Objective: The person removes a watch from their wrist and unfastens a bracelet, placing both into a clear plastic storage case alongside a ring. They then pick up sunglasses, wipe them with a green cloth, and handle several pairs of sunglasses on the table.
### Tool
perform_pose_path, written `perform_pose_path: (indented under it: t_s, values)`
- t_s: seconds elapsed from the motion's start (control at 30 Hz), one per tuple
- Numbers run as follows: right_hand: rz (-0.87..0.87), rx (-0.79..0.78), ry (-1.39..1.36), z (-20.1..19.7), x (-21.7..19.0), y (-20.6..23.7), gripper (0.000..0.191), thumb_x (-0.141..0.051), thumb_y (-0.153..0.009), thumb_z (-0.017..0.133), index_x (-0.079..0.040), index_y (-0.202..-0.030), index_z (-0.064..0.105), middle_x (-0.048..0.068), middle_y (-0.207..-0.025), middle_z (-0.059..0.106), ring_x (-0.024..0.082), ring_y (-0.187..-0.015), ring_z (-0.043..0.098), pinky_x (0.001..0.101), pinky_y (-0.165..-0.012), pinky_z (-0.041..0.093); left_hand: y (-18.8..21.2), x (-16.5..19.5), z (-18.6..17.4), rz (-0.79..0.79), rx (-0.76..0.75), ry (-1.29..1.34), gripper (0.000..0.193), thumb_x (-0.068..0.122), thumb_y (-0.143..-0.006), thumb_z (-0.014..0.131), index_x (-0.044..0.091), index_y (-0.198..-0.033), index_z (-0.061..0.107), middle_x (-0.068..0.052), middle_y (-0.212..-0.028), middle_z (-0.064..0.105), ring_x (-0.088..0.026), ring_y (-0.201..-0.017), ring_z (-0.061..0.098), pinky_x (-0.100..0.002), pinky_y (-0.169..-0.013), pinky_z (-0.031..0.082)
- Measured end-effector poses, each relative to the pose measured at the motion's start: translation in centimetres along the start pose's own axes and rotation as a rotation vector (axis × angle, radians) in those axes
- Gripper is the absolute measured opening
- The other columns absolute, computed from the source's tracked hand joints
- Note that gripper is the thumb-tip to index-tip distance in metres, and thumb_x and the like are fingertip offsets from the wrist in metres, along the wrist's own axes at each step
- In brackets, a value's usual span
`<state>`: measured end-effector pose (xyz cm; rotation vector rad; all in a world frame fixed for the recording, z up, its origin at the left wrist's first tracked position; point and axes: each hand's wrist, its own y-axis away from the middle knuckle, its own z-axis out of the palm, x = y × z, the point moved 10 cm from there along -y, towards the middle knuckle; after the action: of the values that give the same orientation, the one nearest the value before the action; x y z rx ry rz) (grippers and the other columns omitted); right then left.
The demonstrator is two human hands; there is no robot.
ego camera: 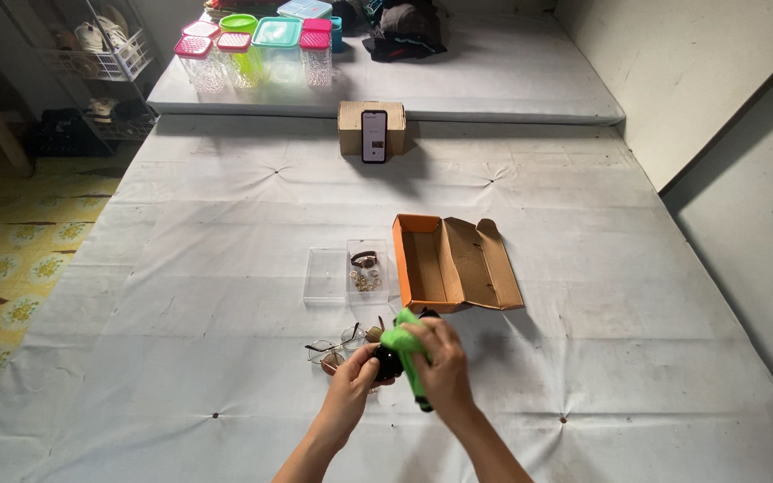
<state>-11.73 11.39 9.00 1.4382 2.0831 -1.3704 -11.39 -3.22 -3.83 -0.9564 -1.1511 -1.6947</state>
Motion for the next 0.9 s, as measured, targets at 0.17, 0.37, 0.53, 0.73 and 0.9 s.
perform_pose_path:
  t_s: [0.17,0.37,0.53,0.73,0.9]
  values:
    - [0.17,0.015,-0.002,0.3,2.3,0.2,0.033,-0.004,-0.085,0.072,-0.016,-0.116,0.072,0.006,-0.107,0.069,0.026,-0.103,0.069,0.0408,-0.087,0.056,0.2,0.2,-0.3,-0.004,0.023,0.013,0.036,0.018,-0.103,0.043,0.003,-0.129,0.063,-0.006,-0.107,0.072,-0.013,-0.095,0.069,-0.032,-0.092,0.058]
    - [0.032,-0.004,0.071,2.1,2.0,2.1,0.034,-0.006,-0.084,0.074,-0.017,-0.117,0.07,0.006,-0.108,0.067,0.027,-0.103,0.066,0.04,-0.088,0.056,0.1,0.3,-1.0,-0.026,0.054,0.017,0.035,0.017,-0.103,0.043,0.002,-0.127,0.064,-0.005,-0.107,0.073,-0.012,-0.096,0.071,-0.031,-0.091,0.059]
    - [0.205,0.097,0.127,-0.1,6.2,0.3,0.036,-0.003,-0.086,0.072,-0.019,-0.118,0.07,0.005,-0.112,0.066,0.024,-0.102,0.067,0.036,-0.085,0.06,0.2,0.6,-0.7,-0.002,0.01,-0.007,0.035,0.016,-0.104,0.043,0.002,-0.126,0.066,-0.006,-0.105,0.073,-0.012,-0.092,0.07,-0.031,-0.089,0.059]
    - [0.111,0.02,0.072,1.0,3.4,1.6,0.04,0.0,-0.078,0.073,-0.015,-0.115,0.072,0.006,-0.107,0.067,0.026,-0.101,0.067,0.041,-0.086,0.055,0.0,0.3,-1.3,-0.039,0.041,0.013,0.034,0.017,-0.103,0.042,0.003,-0.125,0.065,-0.006,-0.103,0.074,-0.013,-0.09,0.071,-0.031,-0.086,0.059]
    - [0.264,0.044,0.063,-0.1,6.0,0.5,0.037,-0.002,-0.084,0.072,-0.017,-0.117,0.072,0.004,-0.107,0.068,0.024,-0.099,0.069,0.0377,-0.086,0.058,-0.1,0.2,-1.4,-0.023,0.033,0.03,0.034,0.018,-0.103,0.042,0.003,-0.125,0.065,-0.005,-0.103,0.075,-0.012,-0.089,0.072,-0.029,-0.085,0.061]
